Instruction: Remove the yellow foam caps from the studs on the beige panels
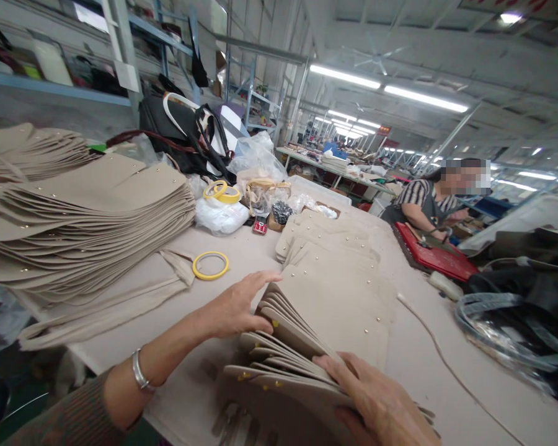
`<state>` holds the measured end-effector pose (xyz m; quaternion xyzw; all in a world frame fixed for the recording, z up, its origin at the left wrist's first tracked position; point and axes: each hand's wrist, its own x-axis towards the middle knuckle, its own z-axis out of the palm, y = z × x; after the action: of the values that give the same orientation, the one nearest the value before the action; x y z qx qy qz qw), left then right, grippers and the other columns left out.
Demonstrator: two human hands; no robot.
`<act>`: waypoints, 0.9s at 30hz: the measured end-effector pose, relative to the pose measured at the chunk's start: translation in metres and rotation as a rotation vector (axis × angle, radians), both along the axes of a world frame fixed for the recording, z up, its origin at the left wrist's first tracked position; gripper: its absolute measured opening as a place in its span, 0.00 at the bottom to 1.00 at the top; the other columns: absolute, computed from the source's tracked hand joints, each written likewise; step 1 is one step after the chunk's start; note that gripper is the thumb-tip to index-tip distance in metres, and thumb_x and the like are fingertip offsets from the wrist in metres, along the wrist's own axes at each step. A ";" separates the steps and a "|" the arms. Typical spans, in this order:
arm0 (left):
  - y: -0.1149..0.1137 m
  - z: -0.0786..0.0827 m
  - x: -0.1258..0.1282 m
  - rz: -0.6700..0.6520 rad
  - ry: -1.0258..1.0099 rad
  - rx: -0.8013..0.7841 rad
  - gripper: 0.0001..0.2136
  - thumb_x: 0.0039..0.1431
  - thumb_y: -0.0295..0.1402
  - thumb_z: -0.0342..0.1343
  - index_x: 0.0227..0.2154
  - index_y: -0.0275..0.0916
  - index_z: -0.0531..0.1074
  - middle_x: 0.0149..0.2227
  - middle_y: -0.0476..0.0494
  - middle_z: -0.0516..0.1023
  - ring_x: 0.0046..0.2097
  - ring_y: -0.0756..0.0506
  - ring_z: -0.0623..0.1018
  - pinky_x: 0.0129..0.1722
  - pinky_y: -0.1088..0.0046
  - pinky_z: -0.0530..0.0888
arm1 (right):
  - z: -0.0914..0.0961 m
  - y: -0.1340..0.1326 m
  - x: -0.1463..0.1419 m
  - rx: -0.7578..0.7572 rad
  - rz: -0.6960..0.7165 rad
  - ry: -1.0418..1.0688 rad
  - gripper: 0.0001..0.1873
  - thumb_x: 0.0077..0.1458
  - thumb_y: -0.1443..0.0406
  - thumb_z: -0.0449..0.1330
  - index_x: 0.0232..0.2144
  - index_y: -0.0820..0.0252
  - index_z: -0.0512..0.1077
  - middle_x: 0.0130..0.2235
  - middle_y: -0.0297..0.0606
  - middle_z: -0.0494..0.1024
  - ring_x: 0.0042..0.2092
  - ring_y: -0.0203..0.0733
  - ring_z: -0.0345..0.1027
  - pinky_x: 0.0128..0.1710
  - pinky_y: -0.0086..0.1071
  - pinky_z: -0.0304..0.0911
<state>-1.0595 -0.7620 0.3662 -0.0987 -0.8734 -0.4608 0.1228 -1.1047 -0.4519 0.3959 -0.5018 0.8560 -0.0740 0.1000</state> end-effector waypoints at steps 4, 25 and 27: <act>-0.001 -0.004 -0.006 -0.066 -0.013 -0.038 0.27 0.52 0.29 0.62 0.55 0.43 0.65 0.54 0.45 0.72 0.54 0.44 0.71 0.55 0.67 0.66 | -0.001 0.000 0.000 -0.019 0.016 0.021 0.38 0.48 0.76 0.53 0.60 0.45 0.59 0.50 0.39 0.72 0.46 0.44 0.71 0.44 0.34 0.68; 0.014 -0.020 -0.003 -0.019 -0.096 0.218 0.23 0.53 0.35 0.60 0.52 0.39 0.66 0.47 0.45 0.75 0.45 0.45 0.74 0.47 0.69 0.69 | -0.013 0.006 -0.003 -0.089 0.048 0.101 0.47 0.44 0.78 0.53 0.65 0.46 0.51 0.55 0.40 0.72 0.50 0.47 0.72 0.46 0.37 0.72; 0.013 -0.024 0.003 -0.054 -0.138 0.372 0.29 0.56 0.46 0.58 0.57 0.40 0.61 0.54 0.40 0.71 0.53 0.42 0.72 0.53 0.65 0.68 | -0.019 0.009 -0.006 -0.129 0.062 0.138 0.53 0.43 0.78 0.54 0.68 0.49 0.40 0.58 0.42 0.70 0.53 0.48 0.70 0.48 0.38 0.71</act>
<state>-1.0566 -0.7491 0.3424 -0.0658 -0.7767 -0.6228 0.0665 -1.1104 -0.4429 0.3771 -0.5376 0.8382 -0.0912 0.0106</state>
